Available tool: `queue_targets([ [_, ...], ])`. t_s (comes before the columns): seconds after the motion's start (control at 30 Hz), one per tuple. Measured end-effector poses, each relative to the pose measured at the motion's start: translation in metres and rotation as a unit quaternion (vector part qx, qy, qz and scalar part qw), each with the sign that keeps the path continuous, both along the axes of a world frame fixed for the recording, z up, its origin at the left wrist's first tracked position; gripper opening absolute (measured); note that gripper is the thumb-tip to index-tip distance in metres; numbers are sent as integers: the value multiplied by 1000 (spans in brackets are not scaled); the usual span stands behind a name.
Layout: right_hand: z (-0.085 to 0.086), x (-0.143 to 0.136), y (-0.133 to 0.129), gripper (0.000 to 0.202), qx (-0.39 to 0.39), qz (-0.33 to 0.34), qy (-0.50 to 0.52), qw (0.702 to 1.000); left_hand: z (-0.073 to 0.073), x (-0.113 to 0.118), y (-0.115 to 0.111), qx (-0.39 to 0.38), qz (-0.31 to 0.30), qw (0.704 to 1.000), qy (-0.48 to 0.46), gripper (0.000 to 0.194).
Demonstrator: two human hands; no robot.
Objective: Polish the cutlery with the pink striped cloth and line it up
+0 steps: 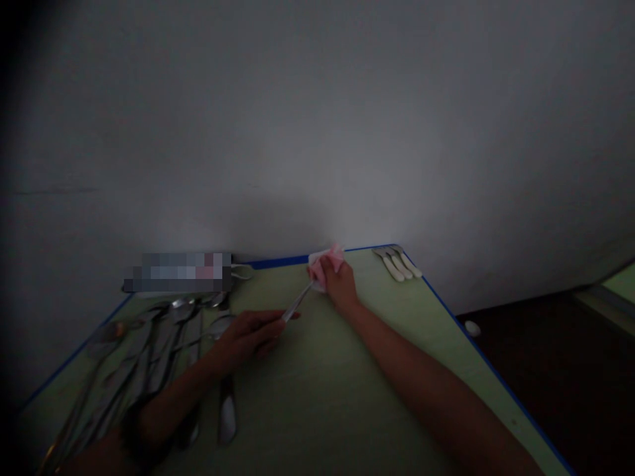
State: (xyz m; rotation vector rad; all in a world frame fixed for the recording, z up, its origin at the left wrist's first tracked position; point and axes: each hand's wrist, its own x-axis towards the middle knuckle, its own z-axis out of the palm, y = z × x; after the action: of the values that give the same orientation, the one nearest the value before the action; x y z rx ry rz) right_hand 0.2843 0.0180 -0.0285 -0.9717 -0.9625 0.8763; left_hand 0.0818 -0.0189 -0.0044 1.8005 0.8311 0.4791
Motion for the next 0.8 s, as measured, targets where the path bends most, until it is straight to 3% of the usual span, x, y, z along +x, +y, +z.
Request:
queue_targets([
  [0.07,2,11,2,25,18,-46,-64,997,-1,0,1,-11,-1,1000,7,43],
  [0.13,2,12,3,27,18,-57,-64,996,-2,1,1,-1,0,1000,12,42],
  [0.33,-4,-20,-5,33,-51,-19,170,984,-4,3,0,61,-4,997,44,38],
  [0.43,-3,-34,-14,32,-75,5,225,971,-1,3,0,87,-1,995,55,35],
  [0.6,2,-43,-22,39,-106,51,190,975,2,7,1,135,18,988,75,34],
  [0.8,2,-35,-13,39,-83,59,169,980,3,17,-3,193,102,971,91,36],
])
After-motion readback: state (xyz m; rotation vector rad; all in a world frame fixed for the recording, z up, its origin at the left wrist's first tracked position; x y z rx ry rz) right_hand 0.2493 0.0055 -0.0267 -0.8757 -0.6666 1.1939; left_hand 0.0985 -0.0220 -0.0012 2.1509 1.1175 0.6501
